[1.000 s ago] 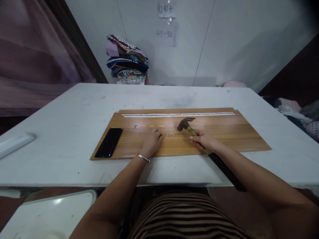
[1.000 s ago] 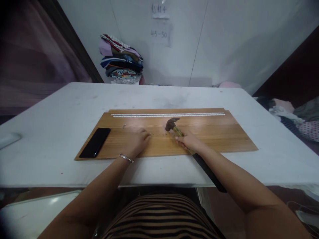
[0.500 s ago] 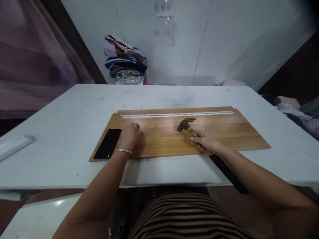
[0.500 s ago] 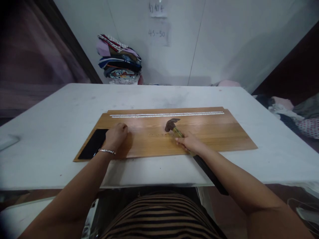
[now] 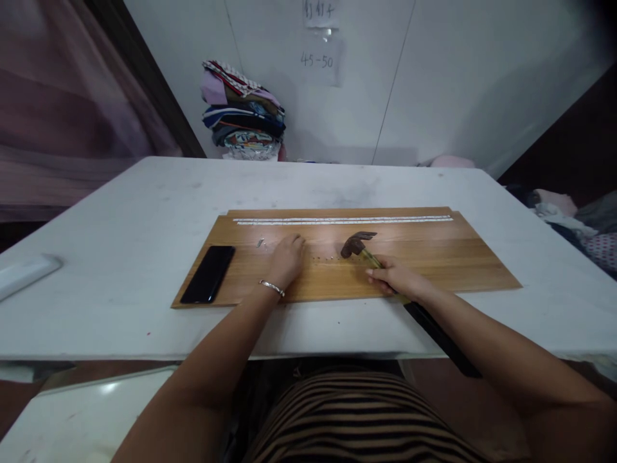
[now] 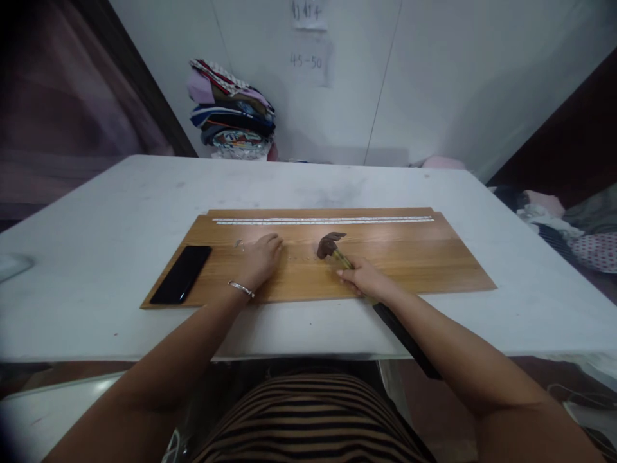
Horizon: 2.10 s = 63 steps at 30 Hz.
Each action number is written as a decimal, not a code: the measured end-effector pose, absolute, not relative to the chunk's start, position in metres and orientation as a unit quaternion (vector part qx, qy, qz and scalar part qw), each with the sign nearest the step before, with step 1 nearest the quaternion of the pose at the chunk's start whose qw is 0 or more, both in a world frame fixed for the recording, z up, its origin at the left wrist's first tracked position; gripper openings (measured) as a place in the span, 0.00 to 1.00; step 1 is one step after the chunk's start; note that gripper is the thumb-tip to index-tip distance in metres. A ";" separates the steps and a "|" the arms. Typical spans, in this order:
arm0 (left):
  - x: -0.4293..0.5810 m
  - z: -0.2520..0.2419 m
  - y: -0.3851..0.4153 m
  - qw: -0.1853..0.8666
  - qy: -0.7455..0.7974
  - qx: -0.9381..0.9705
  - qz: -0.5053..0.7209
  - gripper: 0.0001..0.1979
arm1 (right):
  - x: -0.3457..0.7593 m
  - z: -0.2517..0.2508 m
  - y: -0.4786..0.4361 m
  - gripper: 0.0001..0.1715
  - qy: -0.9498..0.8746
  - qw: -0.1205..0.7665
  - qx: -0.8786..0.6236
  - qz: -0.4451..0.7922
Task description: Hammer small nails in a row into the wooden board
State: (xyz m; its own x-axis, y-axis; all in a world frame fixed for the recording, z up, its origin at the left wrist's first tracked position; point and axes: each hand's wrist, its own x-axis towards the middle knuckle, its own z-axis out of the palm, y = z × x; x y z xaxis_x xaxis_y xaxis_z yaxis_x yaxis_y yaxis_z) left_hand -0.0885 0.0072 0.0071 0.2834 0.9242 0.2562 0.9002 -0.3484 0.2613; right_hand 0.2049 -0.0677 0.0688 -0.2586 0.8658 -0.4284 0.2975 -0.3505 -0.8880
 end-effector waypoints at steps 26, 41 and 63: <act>-0.078 0.019 0.002 0.071 0.635 0.763 0.098 0.24 | 0.201 0.067 -0.065 0.18 -0.520 0.225 -0.573 0.592; -0.077 0.007 0.006 0.059 0.629 0.762 0.140 0.22 | 0.201 0.072 -0.067 0.14 -0.533 0.213 -0.580 0.578; -0.078 0.004 0.008 0.046 0.623 0.768 0.143 0.23 | 0.201 0.067 -0.070 0.17 -0.529 0.224 -0.579 0.579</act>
State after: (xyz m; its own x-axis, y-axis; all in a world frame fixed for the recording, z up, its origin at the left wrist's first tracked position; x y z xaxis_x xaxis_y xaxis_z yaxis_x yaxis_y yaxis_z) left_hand -0.0777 0.0082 0.0037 0.1828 0.9698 0.1617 0.9436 -0.2193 0.2481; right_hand 0.2009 -0.0695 0.0674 -0.2298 0.8715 -0.4332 0.3538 -0.3399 -0.8714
